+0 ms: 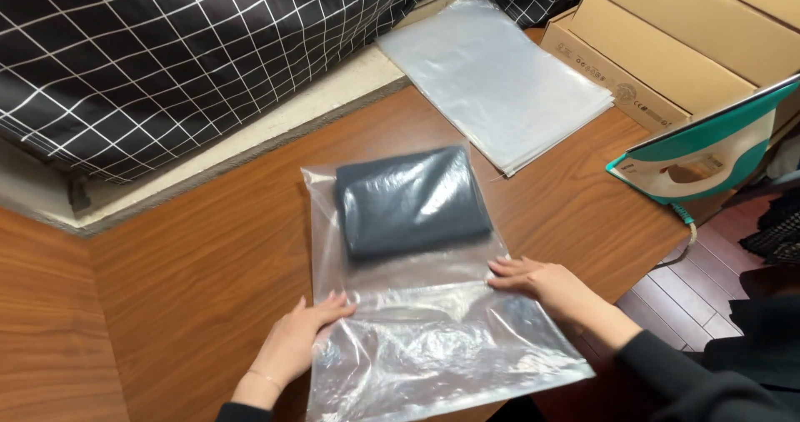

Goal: The person folds a black garment, places it into a clear plastic bag, and puts the bagged item into a cardboard box. Then the person takes a green and black shirt from a clothing rack, lays it on the table, and irons it with a teal iron.

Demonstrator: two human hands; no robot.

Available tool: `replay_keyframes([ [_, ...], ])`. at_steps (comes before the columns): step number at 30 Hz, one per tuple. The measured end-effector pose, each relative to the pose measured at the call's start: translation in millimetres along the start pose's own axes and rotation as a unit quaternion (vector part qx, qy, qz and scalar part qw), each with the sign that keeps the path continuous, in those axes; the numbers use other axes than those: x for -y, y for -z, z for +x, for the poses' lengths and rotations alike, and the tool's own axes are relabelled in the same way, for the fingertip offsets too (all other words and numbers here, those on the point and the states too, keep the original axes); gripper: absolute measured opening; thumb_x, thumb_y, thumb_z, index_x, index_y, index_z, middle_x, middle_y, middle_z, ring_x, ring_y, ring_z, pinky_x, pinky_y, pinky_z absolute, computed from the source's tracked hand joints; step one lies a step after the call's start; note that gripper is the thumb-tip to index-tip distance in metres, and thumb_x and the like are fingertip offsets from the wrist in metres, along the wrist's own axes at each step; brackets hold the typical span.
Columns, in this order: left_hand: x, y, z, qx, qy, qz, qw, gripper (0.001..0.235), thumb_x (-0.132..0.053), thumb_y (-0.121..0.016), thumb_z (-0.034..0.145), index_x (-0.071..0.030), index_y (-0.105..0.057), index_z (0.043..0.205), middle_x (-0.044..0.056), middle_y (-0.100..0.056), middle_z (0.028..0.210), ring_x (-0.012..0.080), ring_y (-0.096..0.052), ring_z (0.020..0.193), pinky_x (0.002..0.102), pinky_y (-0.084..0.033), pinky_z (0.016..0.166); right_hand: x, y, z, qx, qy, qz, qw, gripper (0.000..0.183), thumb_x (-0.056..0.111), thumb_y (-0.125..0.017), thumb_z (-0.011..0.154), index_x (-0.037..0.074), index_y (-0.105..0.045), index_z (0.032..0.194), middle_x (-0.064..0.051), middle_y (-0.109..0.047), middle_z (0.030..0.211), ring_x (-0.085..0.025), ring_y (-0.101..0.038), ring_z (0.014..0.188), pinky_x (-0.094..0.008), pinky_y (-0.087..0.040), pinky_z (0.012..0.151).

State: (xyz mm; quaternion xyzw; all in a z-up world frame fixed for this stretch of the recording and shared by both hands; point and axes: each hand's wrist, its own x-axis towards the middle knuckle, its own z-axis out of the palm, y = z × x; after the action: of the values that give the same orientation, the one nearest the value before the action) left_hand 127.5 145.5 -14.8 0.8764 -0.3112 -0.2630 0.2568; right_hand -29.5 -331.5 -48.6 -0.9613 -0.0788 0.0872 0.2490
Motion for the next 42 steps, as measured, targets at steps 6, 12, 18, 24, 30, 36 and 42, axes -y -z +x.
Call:
replay_keyframes([
  [6,4.8,3.9,-35.1,0.223,0.096,-0.108,0.964,0.033,-0.053,-0.069,0.1,-0.025,-0.086,0.095,-0.017,-0.058,0.08,0.0023,-0.049,0.079,0.021,-0.047,0.076,92.0,89.5,-37.6,0.28,-0.243,0.191,0.909,0.026,0.03,-0.068,0.094,0.018,-0.082,0.076,0.014,-0.074,0.074,0.0,-0.06,0.073,-0.02,-0.046,0.074],
  [12,0.0,-26.3,-55.7,0.202,0.281,-0.416,0.841,0.044,-0.036,-0.059,0.108,0.002,-0.076,0.098,0.025,-0.091,0.098,0.0267,-0.087,0.085,0.03,-0.067,0.081,44.5,37.7,-53.8,0.202,-0.219,0.397,0.868,0.053,0.041,-0.055,0.102,0.001,-0.081,0.079,-0.016,-0.091,0.079,-0.016,-0.074,0.063,-0.026,-0.058,0.065],
  [18,-40.1,-64.0,-62.7,-0.142,0.404,-0.148,0.892,0.036,-0.066,-0.066,0.088,-0.03,-0.073,0.089,-0.017,-0.091,0.08,0.0049,-0.083,0.085,0.026,-0.056,0.079,63.1,-11.3,-53.0,-0.058,-0.437,0.124,0.889,0.037,0.054,-0.083,0.086,0.022,-0.064,0.091,0.004,-0.073,0.077,-0.014,-0.069,0.075,-0.029,-0.05,0.076],
  [24,-66.8,-132.0,-20.7,-0.455,0.08,0.191,0.866,0.082,-0.053,-0.055,0.099,-0.013,-0.035,0.168,0.013,-0.024,0.181,0.0405,-0.022,0.166,0.082,-0.018,0.121,121.8,-39.2,-14.1,-0.329,-0.064,-0.067,0.94,0.073,0.036,-0.072,0.096,0.019,-0.047,0.162,-0.022,-0.044,0.166,-0.04,-0.045,0.151,-0.051,-0.036,0.125],
  [30,-98.7,-120.9,31.9,-0.413,-0.004,0.267,0.87,0.073,-0.06,-0.042,0.105,-0.034,-0.028,0.172,0.009,-0.014,0.183,0.0311,-0.011,0.169,0.072,-0.005,0.127,115.3,-64.4,37.3,-0.282,-0.102,-0.104,0.948,0.066,0.055,-0.051,0.106,0.036,-0.039,0.167,-0.007,-0.02,0.181,-0.038,-0.012,0.167,-0.072,-0.01,0.124],
  [36,-100.9,-106.0,47.9,-0.406,-0.019,0.259,0.876,0.069,-0.064,-0.042,0.103,-0.038,-0.038,0.167,0.006,-0.014,0.183,0.0342,-0.006,0.169,0.085,0.0,0.118,122.4,-52.5,42.4,-0.247,-0.162,-0.052,0.954,0.063,0.057,-0.044,0.106,0.039,-0.04,0.166,-0.004,-0.021,0.18,-0.033,-0.013,0.166,-0.068,-0.003,0.125],
  [42,-96.2,-104.9,53.7,-0.362,0.006,0.233,0.902,0.066,-0.066,-0.047,0.1,-0.042,-0.045,0.161,0.003,-0.021,0.179,0.0337,-0.011,0.166,0.088,-0.006,0.112,119.2,-50.4,46.0,-0.228,-0.174,-0.075,0.955,0.062,0.061,-0.042,0.106,0.043,-0.039,0.165,-0.004,-0.025,0.179,-0.031,-0.015,0.165,-0.067,-0.004,0.126],
])
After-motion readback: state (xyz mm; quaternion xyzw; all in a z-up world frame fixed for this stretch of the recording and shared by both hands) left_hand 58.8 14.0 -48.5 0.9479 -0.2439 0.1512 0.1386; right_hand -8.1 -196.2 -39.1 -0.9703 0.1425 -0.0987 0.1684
